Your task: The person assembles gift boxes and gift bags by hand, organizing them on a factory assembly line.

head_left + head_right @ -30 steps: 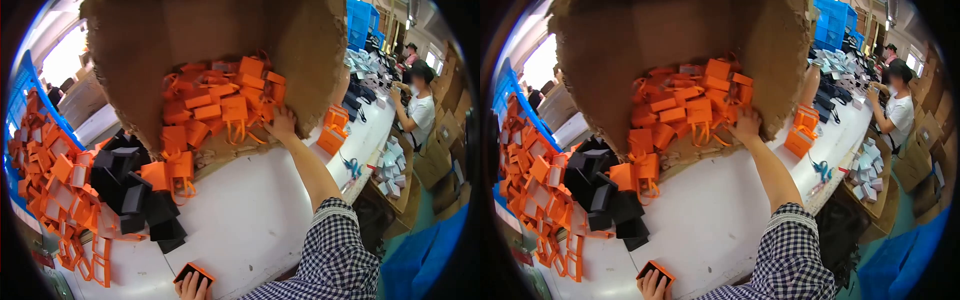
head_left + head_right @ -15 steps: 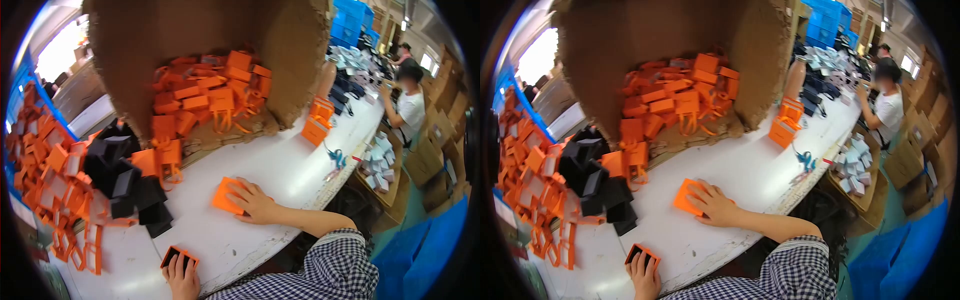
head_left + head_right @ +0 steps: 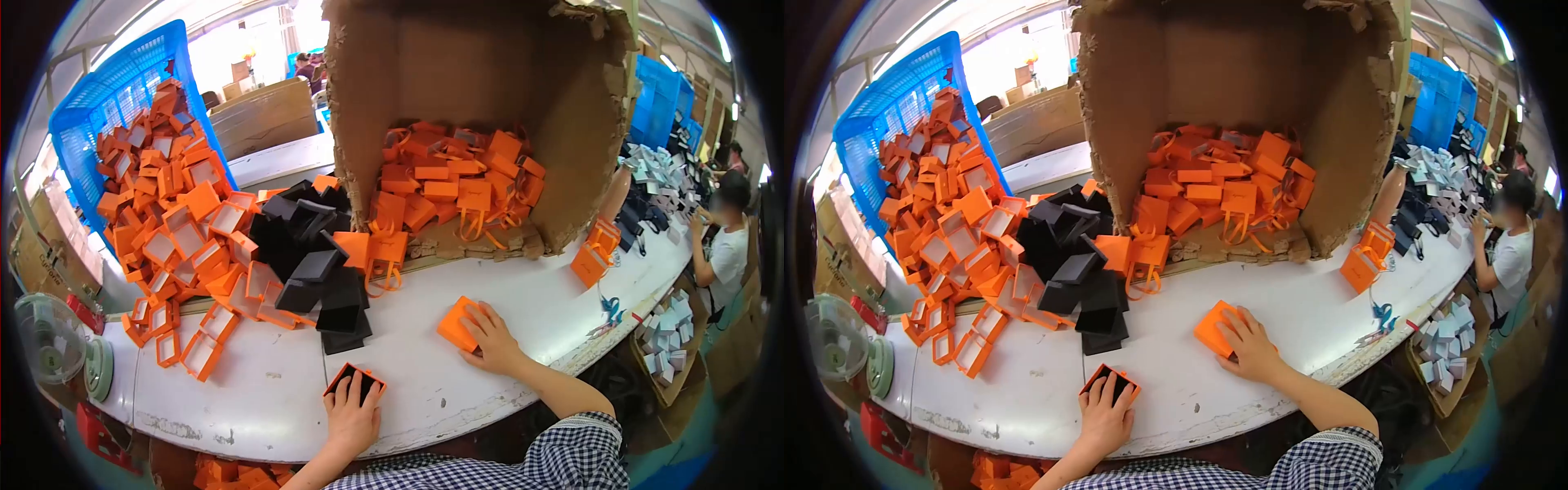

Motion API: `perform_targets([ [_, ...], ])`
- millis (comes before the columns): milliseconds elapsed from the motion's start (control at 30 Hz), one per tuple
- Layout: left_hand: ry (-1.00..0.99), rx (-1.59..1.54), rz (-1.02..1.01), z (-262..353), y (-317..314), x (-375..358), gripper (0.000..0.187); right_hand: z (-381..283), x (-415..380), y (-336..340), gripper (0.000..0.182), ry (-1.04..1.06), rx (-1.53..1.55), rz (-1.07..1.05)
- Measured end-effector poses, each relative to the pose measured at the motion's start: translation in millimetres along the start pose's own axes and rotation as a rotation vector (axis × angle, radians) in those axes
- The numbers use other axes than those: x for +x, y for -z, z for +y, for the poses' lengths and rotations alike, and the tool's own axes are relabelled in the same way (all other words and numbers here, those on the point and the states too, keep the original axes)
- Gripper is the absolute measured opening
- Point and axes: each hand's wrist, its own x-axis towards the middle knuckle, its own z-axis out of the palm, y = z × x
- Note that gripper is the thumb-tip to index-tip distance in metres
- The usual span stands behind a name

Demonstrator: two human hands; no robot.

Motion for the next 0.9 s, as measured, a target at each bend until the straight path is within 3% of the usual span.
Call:
perform_targets([
  [67,-0.028,0.007,0.037,-4.8,1.7,3.8,0.055,5.9,1.2,-5.1,0.074,0.002,-0.007,-0.005],
  [133,0.028,-0.041,-0.039,-5.1,10.2,1.8,0.058,7.5,-3.9,-10.6,0.076,-0.007,-0.045,-0.035],
  [167,0.104,-0.124,-0.176,0.6,29.5,5.9,0.058,7.4,-3.0,-10.4,0.075,0.008,-0.013,0.009],
  [200,0.122,-0.098,-0.261,13.9,57.9,12.5,0.073,7.1,1.2,-6.3,0.074,0.012,-0.016,0.015],
  [267,-0.071,-0.044,-0.170,0.2,57.7,12.6,0.095,2.7,1.1,-7.6,0.074,0.008,-0.014,0.016],
  [400,-0.135,-0.021,-0.387,-25.7,35.5,17.2,0.090,3.0,1.4,-10.3,0.075,-0.002,-0.005,0.049],
  [500,-0.171,0.069,-0.225,-32.1,27.2,11.2,0.093,5.0,3.1,-7.6,0.077,-0.050,0.028,0.026],
  [633,-0.074,-0.086,-0.363,-24.7,56.9,16.1,0.102,4.4,-0.8,-11.5,0.080,-0.020,0.018,0.011],
  [767,-0.162,-0.033,-0.340,-35.9,58.5,12.8,0.098,5.7,-1.6,-11.1,0.079,-0.005,-0.011,-0.006],
  [900,-0.065,-0.199,-0.238,-32.4,44.4,-0.8,0.095,2.6,1.2,-6.2,0.076,-0.019,0.062,0.015],
])
